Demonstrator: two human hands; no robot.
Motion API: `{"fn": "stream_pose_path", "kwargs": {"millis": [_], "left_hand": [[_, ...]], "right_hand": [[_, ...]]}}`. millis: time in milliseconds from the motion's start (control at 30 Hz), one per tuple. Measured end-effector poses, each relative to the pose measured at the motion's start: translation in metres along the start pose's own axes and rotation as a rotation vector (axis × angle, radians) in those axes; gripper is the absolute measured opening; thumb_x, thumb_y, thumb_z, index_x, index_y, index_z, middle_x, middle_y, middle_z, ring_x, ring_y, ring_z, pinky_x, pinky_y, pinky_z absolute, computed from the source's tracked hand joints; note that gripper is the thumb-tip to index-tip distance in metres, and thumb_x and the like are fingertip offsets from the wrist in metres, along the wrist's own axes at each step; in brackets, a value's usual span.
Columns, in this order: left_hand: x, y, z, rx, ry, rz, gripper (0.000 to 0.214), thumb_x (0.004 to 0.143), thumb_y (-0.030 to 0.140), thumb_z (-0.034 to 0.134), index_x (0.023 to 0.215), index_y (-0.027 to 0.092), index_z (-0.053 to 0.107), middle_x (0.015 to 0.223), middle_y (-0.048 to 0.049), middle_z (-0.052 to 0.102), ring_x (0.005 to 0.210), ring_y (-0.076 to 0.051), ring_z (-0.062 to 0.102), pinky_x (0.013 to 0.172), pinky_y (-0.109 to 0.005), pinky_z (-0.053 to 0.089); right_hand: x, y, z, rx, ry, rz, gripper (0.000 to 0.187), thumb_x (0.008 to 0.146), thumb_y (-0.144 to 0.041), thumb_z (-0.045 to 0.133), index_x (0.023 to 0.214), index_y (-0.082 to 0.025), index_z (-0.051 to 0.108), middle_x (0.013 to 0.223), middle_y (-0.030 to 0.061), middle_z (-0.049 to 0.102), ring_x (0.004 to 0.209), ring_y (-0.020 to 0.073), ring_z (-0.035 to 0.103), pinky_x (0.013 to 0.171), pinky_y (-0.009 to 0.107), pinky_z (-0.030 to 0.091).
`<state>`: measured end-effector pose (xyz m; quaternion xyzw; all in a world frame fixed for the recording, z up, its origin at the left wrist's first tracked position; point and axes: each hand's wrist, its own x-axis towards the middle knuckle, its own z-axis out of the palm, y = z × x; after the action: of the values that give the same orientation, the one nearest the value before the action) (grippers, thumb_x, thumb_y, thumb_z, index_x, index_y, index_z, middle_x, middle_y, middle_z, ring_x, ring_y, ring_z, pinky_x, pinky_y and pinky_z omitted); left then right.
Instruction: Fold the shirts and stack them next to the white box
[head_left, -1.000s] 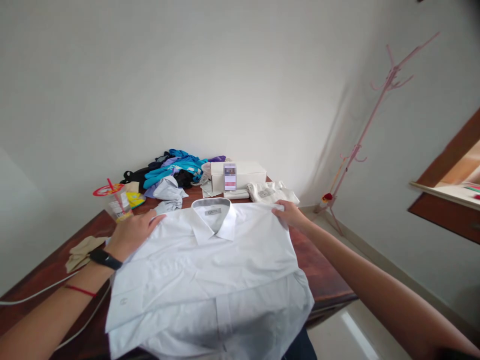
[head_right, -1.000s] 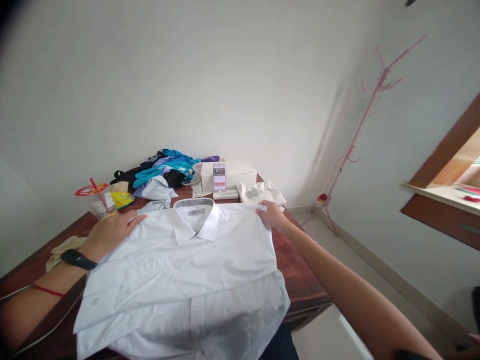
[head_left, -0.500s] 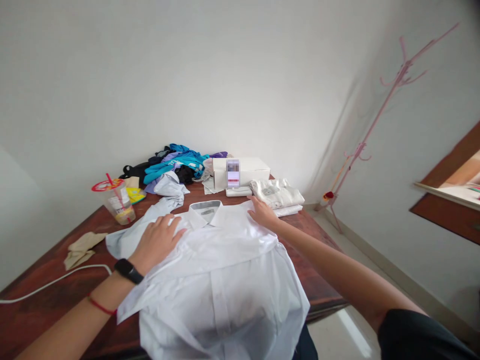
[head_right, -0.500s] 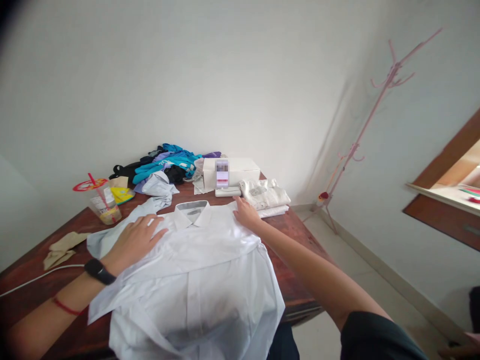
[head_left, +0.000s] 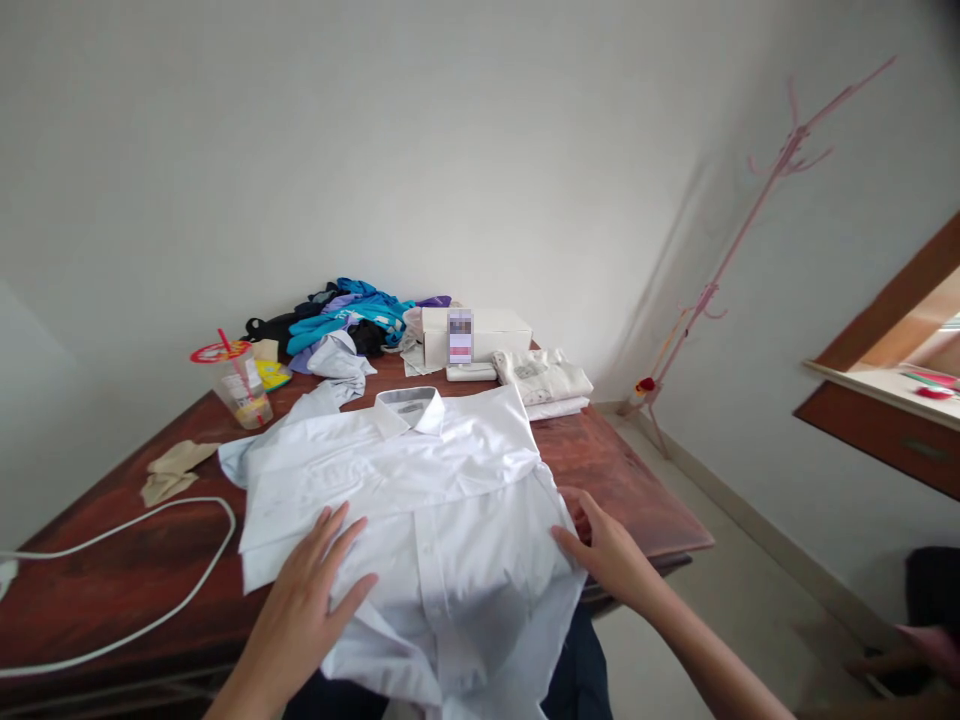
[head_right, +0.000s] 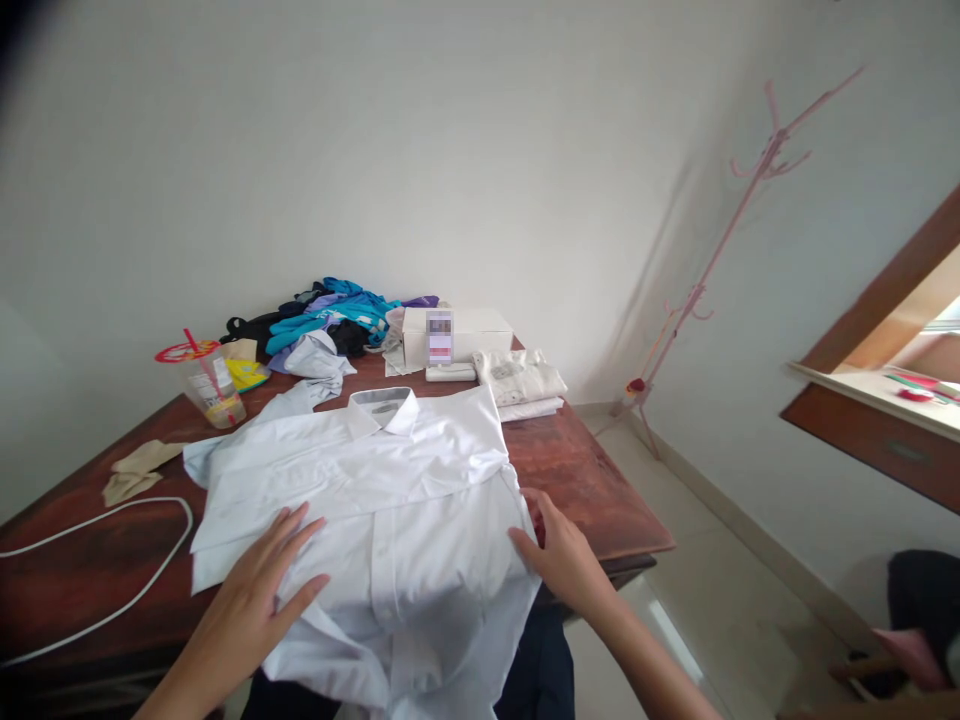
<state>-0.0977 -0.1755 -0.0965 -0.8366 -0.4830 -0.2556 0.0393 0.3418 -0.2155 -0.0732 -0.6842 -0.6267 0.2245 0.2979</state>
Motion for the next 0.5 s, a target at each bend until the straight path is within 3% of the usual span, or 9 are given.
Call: {"fn": "stream_pose_path", "kwargs": {"millis": [133, 233, 367, 500], "left_hand": [[-0.005, 0.004, -0.001, 0.056, 0.071, 0.009, 0.052, 0.095, 0.056, 0.053, 0.136, 0.024, 0.056, 0.154, -0.0137, 0.046, 0.145, -0.039, 0.038, 0.111, -0.057, 0.042], [-0.008, 0.009, -0.004, 0.087, 0.080, 0.001, 0.051, 0.097, 0.053, 0.051, 0.136, 0.021, 0.056, 0.153, -0.0153, 0.046, 0.145, -0.039, 0.036, 0.110, -0.057, 0.041], [-0.010, 0.012, -0.007, 0.107, 0.038, -0.014, 0.049, 0.098, 0.051, 0.049, 0.136, 0.020, 0.056, 0.154, -0.0156, 0.046, 0.145, -0.039, 0.035, 0.110, -0.057, 0.041], [-0.009, 0.010, -0.007, 0.089, 0.023, -0.018, 0.048, 0.098, 0.049, 0.049, 0.136, 0.021, 0.056, 0.153, -0.0156, 0.046, 0.145, -0.039, 0.036, 0.110, -0.058, 0.040]], "right_hand": [[-0.021, -0.016, -0.009, -0.063, -0.037, -0.010, 0.059, 0.084, -0.043, 0.059, 0.139, -0.027, 0.045, 0.075, -0.0027, 0.062, 0.070, 0.0234, 0.064, 0.069, 0.034, 0.046], [-0.032, -0.020, -0.011, -0.024, -0.006, -0.042, 0.053, 0.085, -0.040, 0.058, 0.136, -0.026, 0.049, 0.070, -0.0044, 0.058, 0.065, 0.0203, 0.060, 0.068, 0.031, 0.043], [-0.037, -0.014, -0.010, 0.266, 0.063, -0.055, 0.041, 0.088, -0.045, 0.057, 0.122, -0.023, 0.057, 0.070, -0.0034, 0.051, 0.062, 0.0166, 0.052, 0.062, 0.028, 0.043], [-0.030, -0.006, -0.013, 0.548, 0.137, -0.004, 0.041, 0.089, -0.054, 0.057, 0.114, -0.021, 0.056, 0.069, -0.0045, 0.046, 0.056, 0.0131, 0.044, 0.051, 0.024, 0.038]]}}
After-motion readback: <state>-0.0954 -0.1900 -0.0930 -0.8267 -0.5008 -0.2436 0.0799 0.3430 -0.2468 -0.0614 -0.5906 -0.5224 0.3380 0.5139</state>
